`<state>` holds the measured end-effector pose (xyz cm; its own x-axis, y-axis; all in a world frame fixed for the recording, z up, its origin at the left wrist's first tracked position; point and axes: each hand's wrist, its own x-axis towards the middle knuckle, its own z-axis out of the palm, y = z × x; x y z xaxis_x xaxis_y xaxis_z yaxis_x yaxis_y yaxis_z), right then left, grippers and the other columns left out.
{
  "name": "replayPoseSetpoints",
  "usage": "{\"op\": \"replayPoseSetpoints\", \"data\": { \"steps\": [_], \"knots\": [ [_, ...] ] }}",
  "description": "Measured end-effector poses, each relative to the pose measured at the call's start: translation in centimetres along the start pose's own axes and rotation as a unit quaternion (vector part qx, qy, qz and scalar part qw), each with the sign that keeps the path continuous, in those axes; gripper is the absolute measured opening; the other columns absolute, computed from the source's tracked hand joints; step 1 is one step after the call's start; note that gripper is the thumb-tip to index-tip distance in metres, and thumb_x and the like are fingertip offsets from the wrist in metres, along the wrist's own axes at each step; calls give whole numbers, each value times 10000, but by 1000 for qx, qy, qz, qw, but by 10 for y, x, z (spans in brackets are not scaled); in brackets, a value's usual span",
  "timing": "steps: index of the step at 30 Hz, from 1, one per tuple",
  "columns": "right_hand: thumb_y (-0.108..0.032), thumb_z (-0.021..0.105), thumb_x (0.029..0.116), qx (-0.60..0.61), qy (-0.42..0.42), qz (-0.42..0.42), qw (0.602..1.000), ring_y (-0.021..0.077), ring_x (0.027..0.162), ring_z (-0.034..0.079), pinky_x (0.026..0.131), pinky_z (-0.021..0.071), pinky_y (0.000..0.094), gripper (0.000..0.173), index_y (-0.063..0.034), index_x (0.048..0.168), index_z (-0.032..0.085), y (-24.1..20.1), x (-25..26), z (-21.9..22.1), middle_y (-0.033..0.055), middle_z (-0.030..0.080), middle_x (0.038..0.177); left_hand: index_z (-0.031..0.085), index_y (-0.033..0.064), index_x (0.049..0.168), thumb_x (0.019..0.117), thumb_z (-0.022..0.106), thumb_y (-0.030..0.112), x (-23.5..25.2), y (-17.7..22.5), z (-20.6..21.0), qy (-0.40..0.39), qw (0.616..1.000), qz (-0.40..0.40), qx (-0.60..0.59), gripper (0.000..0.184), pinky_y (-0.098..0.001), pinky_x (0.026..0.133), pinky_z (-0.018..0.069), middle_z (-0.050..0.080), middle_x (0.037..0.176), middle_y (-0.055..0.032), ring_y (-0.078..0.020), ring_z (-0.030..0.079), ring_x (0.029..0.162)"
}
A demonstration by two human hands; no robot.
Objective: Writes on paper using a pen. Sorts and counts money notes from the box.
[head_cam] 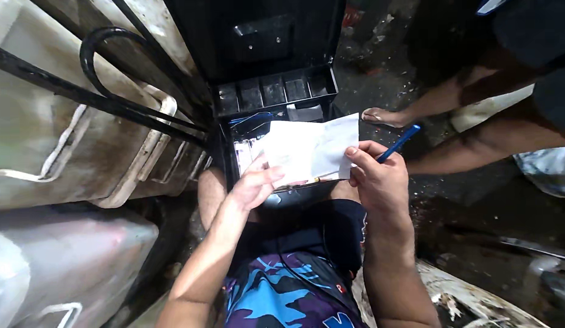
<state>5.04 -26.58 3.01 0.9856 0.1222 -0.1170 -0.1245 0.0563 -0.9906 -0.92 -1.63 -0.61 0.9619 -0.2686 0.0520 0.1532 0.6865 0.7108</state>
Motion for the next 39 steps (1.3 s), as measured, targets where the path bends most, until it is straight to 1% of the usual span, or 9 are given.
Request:
{"op": "replayPoseSetpoints", "data": {
  "steps": [3, 9, 13, 15, 17, 19, 22, 29, 39],
  "knots": [
    [-183, 688, 977, -34, 21, -4, 999, 80, 471, 495, 400, 440, 220, 95, -92, 983, 713, -1, -1, 0, 26, 641, 758, 633, 86, 1162, 952, 640, 29, 7, 0, 9, 63, 994, -11, 90, 218, -372, 821, 608, 714, 1064, -74, -152, 704, 937],
    [-255, 644, 1006, -196, 52, -18, 979, 122, 490, 510, 424, 442, 280, 124, -138, 1022, 682, 5, -7, -21, 24, 616, 732, 614, 26, 1228, 1050, 552, 94, 18, -20, 25, 124, 988, -32, 89, 200, -483, 791, 643, 694, 1142, -167, -276, 731, 944],
    [-248, 409, 1098, -145, 93, -113, 979, 71, 549, 535, 474, 478, 251, 318, -133, 1206, 686, -1, -9, -48, -13, 706, 993, 604, 38, 1263, 1049, 568, 120, 25, -33, 30, 149, 981, -77, 96, 232, -501, 847, 629, 689, 1179, -149, -279, 717, 1011],
    [-252, 229, 1088, -30, 78, -158, 984, 115, 721, 666, 634, 598, 312, 466, -113, 1208, 658, -11, -6, -48, 20, 708, 1159, 601, 44, 1280, 1056, 556, 134, 27, -36, 35, 153, 979, -91, 100, 245, -521, 897, 609, 680, 1206, -143, -284, 701, 1057],
    [-359, 150, 1084, 14, 51, -174, 983, 168, 838, 680, 726, 617, 398, 572, -115, 1149, 663, -15, 1, -40, 23, 691, 1064, 587, 27, 1285, 1066, 529, 128, 30, -38, 38, 148, 982, -91, 80, 249, -570, 942, 586, 670, 1227, -161, -315, 689, 1097],
    [-478, 100, 1105, 16, 29, -163, 986, 107, 677, 636, 586, 576, 305, 692, -112, 1082, 687, -12, 8, -21, -10, 701, 885, 586, 29, 1275, 1074, 512, 136, 34, -41, 38, 141, 983, -93, 68, 239, -570, 949, 581, 669, 1228, -155, -308, 686, 1104],
    [-494, 182, 1118, 36, 3, -132, 991, 63, 623, 603, 576, 546, 224, 638, -120, 1100, 698, -3, 8, 6, -30, 669, 815, 566, 38, 1300, 1077, 497, 144, 38, -41, 30, 131, 984, -118, 37, 257, -568, 974, 562, 652, 1262, -160, -313, 669, 1136],
    [-148, 534, 1056, 76, 10, -184, 980, 139, 666, 609, 609, 573, 307, 214, 4, 1123, 668, 20, 36, 22, 51, 635, 832, 542, 20, 1309, 1061, 488, 81, 44, -39, 27, 153, 977, -150, 7, 261, -531, 961, 579, 658, 1259, -171, -313, 685, 1117],
    [-91, 607, 1002, -64, 45, -179, 981, 116, 649, 613, 551, 534, 257, 115, -30, 1073, 674, 33, 26, 38, 51, 663, 852, 563, 53, 1266, 1004, 534, 11, 33, -42, 20, 135, 981, -136, 14, 267, -454, 934, 582, 675, 1187, -122, -225, 689, 1053]
  ]
}}
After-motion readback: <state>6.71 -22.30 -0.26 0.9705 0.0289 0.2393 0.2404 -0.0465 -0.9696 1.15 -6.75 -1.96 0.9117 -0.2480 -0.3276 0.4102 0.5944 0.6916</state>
